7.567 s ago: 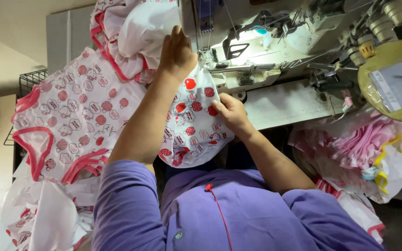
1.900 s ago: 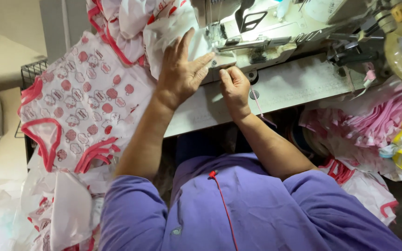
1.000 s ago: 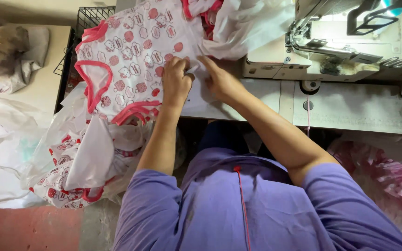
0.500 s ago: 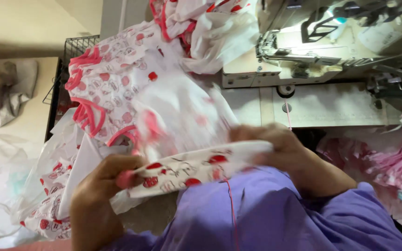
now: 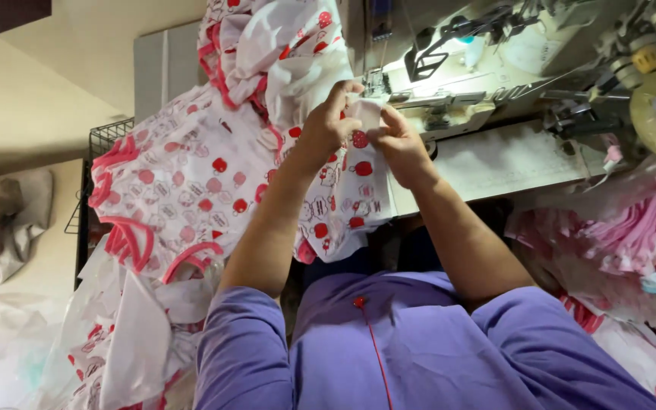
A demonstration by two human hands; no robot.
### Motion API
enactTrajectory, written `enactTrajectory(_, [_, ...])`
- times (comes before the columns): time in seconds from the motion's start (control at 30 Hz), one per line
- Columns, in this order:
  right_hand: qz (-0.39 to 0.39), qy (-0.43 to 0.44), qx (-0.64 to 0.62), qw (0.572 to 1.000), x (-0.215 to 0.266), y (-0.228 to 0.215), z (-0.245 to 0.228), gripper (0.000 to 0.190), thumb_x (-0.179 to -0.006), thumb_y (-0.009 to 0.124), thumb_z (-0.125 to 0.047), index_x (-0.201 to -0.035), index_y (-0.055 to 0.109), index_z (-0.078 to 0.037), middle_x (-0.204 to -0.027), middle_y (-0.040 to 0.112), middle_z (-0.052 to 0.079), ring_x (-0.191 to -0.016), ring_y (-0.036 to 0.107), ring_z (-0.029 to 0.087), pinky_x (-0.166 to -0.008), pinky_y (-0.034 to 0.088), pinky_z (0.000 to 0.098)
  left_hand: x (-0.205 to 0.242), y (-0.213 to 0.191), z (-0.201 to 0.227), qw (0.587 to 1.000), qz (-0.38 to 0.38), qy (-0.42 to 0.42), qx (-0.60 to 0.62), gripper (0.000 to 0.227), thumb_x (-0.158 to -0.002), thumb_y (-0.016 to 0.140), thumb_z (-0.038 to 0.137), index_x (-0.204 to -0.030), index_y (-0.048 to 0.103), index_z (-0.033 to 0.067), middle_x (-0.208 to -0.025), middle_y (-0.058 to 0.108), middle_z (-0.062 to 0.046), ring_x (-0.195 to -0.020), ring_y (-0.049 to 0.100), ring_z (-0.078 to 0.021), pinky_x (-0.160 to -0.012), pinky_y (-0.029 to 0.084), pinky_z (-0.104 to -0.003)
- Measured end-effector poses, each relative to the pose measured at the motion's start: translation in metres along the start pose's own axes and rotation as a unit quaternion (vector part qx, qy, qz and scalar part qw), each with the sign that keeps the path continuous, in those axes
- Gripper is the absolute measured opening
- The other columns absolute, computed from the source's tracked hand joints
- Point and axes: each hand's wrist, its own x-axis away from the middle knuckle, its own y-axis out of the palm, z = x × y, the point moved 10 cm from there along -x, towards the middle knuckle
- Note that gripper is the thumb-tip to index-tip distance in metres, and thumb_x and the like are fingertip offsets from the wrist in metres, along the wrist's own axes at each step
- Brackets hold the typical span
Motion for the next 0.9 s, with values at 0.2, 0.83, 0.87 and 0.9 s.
enactTrajectory(0.2, [0.113, -0.083, 0.039, 0.989, 0.024, -0.025, 0.012, 0.046, -0.090, 0.051, 0.012, -0.130, 0.043, -0.009, -0.078, 0.065, 0.018, -0.047, 0.066, 0.026, -0.042, 0.055, 0.0327, -0.004, -0.001, -0.015, 0.991, 0.032, -0.059, 0.112, 0.040, -0.079, 0.065, 0.008, -0.113, 0.059, 0.0266, -0.085, 0.061, 0.001, -0.074, 0.060, -0.0140, -0.077, 0.051, -0.032])
enactTrajectory(0.83, [0.021, -0.133, 0.079, 0.988, 0.018, -0.012, -0.008, 0.050, -0.098, 0.059, 0.008, -0.145, 0.053, -0.007, -0.093, 0.068, 0.012, -0.076, 0.063, 0.013, -0.067, 0.055, 0.0302, -0.013, 0.015, -0.036, 0.991, -0.041, -0.112, 0.062, 0.015, -0.075, 0.066, 0.023, -0.090, 0.067, 0.0253, -0.074, 0.058, 0.006, -0.076, 0.057, -0.0109, -0.079, 0.048, -0.027])
enactTrajectory(0.87, [0.021, -0.133, 0.079, 0.988, 0.019, -0.008, -0.007, 0.050, -0.098, 0.059, 0.008, -0.145, 0.053, -0.007, -0.093, 0.068, 0.012, -0.076, 0.063, 0.013, -0.067, 0.055, 0.0302, -0.011, 0.016, -0.031, 0.991, -0.041, -0.111, 0.062, 0.015, -0.075, 0.066, 0.023, -0.090, 0.067, 0.0253, -0.074, 0.058, 0.006, -0.076, 0.057, -0.0109, -0.079, 0.048, -0.027])
enactTrajectory(0.9, [0.066, -0.149, 0.078, 0.983, 0.023, -0.014, -0.009, 0.045, -0.095, 0.058, 0.009, -0.138, 0.053, -0.006, -0.081, 0.062, 0.010, -0.062, 0.059, 0.013, -0.057, 0.049, 0.0268, -0.010, 0.010, -0.025, 0.991, -0.003, -0.106, 0.081, 0.019, -0.076, 0.064, 0.017, -0.095, 0.063, 0.0218, -0.073, 0.056, 0.004, -0.075, 0.057, -0.0128, -0.076, 0.048, -0.029])
